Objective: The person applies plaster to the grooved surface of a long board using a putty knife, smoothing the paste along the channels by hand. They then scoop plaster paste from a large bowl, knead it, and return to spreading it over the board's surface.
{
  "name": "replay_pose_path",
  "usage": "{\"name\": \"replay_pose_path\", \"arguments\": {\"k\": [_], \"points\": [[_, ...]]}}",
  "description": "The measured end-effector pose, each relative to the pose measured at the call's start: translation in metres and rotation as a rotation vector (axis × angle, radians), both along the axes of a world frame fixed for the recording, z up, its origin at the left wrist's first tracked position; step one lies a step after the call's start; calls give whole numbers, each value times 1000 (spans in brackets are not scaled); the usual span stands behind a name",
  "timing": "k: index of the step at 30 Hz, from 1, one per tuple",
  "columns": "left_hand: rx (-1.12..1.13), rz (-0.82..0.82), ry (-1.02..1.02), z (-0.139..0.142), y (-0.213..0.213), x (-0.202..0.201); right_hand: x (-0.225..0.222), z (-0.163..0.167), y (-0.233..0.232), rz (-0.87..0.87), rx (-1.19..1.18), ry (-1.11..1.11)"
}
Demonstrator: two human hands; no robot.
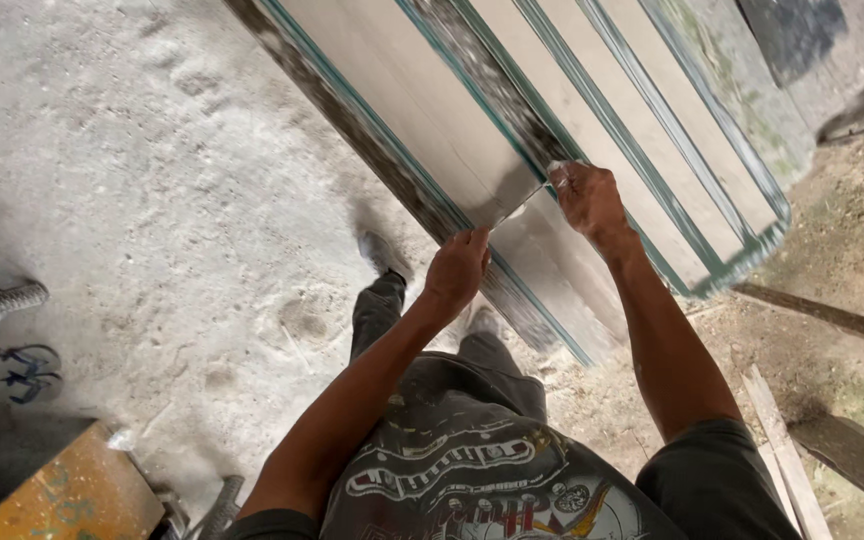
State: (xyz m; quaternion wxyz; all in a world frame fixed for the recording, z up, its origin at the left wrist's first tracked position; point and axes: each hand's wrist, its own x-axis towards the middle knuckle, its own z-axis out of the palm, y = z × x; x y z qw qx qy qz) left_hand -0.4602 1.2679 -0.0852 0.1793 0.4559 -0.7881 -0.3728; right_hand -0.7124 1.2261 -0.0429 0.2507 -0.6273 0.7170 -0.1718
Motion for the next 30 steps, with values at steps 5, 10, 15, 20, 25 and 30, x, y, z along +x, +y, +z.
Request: {"name": "replay_pose_path", "arguments": {"k": [5,10,15,20,25,30], "points": [[-35,14,-5,-3,101,-45,-62,-17,103,96,-102,-68],[-63,23,-64,-2,173,-81,-100,-30,179,50,2,-74],[-155,27,-93,5,197,-94,-111,-38,202,34,18,-172],[-242,25,-88,14,202,-93,-104,-36,204,5,37,-70],[-202,53,-101,21,200,-97,-95,-22,198,65,-221,-123],[-143,141,-61,22,153,-85,-72,-10,139,67,-106,-151]]}}
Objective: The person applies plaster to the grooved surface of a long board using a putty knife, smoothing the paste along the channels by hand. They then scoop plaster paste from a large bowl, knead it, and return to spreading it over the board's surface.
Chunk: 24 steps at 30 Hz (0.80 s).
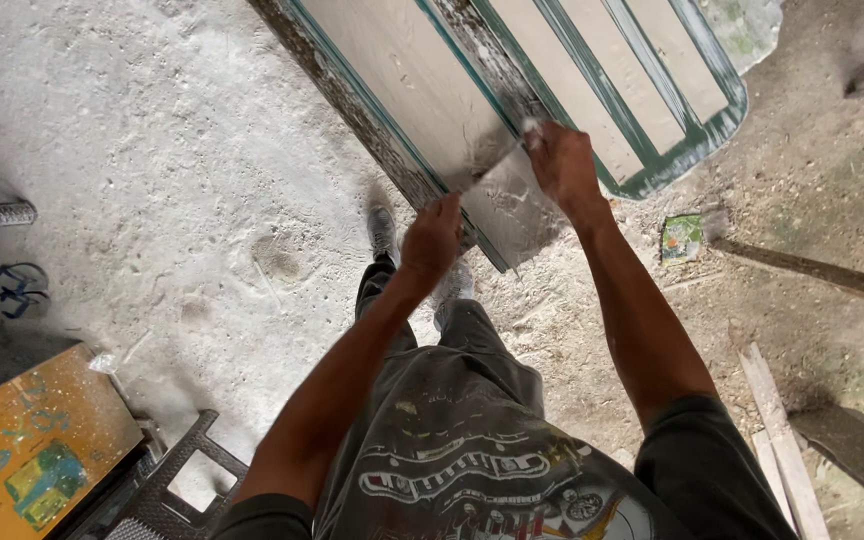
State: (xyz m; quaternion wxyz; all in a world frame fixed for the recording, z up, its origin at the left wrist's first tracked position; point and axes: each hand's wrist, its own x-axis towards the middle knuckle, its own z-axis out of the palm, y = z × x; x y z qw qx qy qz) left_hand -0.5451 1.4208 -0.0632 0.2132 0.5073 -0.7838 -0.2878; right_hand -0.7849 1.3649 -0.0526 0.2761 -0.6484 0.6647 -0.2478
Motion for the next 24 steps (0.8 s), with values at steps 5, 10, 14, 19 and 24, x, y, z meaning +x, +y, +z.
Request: {"name": "replay_pose_path", "arguments": {"k": [5,10,14,19,24], "points": [[-125,93,-64,4,-64,26,34,0,-73,-44,256,-89],[-25,59,31,3,-53,29,24,-3,-52,-8,-96,-80],[-93,139,240,3,-33,41,33,-1,32,-39,-19,362],[-85,338,218,13,-38,80,119,-23,56,201,379,585],[-90,419,272,39,-45,103,190,-46,-20,-126,442,316]]}}
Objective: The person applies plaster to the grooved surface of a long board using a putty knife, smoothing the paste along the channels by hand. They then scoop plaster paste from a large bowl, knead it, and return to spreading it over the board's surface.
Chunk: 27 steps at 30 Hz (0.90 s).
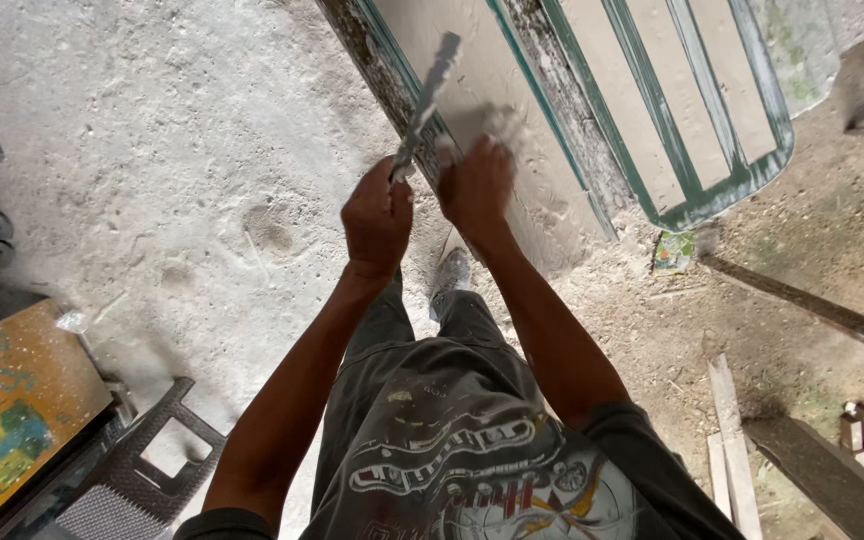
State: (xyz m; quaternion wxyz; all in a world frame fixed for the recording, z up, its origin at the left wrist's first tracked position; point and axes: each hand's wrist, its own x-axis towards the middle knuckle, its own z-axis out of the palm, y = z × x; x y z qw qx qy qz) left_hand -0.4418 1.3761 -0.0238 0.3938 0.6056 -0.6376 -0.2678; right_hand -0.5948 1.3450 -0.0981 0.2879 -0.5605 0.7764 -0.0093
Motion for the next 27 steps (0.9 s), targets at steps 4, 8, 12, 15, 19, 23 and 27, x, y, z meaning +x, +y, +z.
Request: {"name": "replay_pose_path", "arguments": {"k": [4,8,12,15,19,23,27], "points": [[0,23,-19,20,1,7,4,5,-14,152,-250,-57],[45,36,17,29,8,6,-35,33,42,176,111,42],[-28,-5,6,28,19,0,-69,60,107,274,203,242],[-16,-17,17,23,29,-4,-69,57,118,217,197,233],[4,-28,8,17,40,-12,-60,31,98,274,179,149],[-37,-58,-5,22,48,-17,-76,28,119,327,-36,230],[29,-26,55,32,51,-22,-118,45,187,359,69,194]]}}
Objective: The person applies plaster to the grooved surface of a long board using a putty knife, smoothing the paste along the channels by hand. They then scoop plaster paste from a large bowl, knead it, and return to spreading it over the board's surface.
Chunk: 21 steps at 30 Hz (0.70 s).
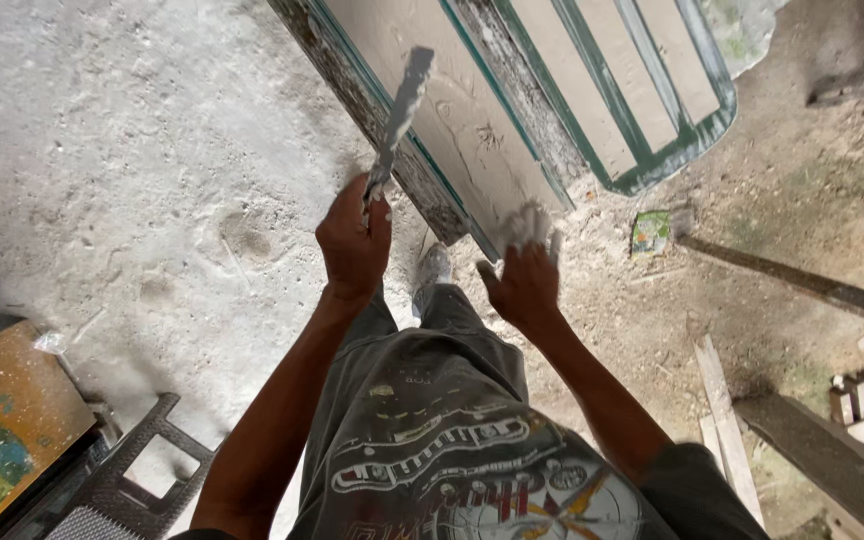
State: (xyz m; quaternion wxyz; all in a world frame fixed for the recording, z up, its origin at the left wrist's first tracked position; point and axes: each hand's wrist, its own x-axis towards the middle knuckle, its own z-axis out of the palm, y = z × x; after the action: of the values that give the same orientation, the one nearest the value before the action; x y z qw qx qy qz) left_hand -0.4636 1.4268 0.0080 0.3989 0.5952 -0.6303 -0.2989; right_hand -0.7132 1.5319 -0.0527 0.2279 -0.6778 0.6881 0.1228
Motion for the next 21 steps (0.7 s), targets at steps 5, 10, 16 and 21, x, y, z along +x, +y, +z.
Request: {"name": "replay_pose_path", "arguments": {"k": [5,10,16,21], "points": [[-41,3,4,7,5,-6,-64,-23,11,23,-446,-87],[-23,38,16,6,5,-8,-89,-71,-61,72,-501,-286],[-35,76,1,3,-14,9,-55,-73,-145,378,-662,-163],[-11,107,43,0,-39,33,-8,-63,-241,380,-381,68]]}}
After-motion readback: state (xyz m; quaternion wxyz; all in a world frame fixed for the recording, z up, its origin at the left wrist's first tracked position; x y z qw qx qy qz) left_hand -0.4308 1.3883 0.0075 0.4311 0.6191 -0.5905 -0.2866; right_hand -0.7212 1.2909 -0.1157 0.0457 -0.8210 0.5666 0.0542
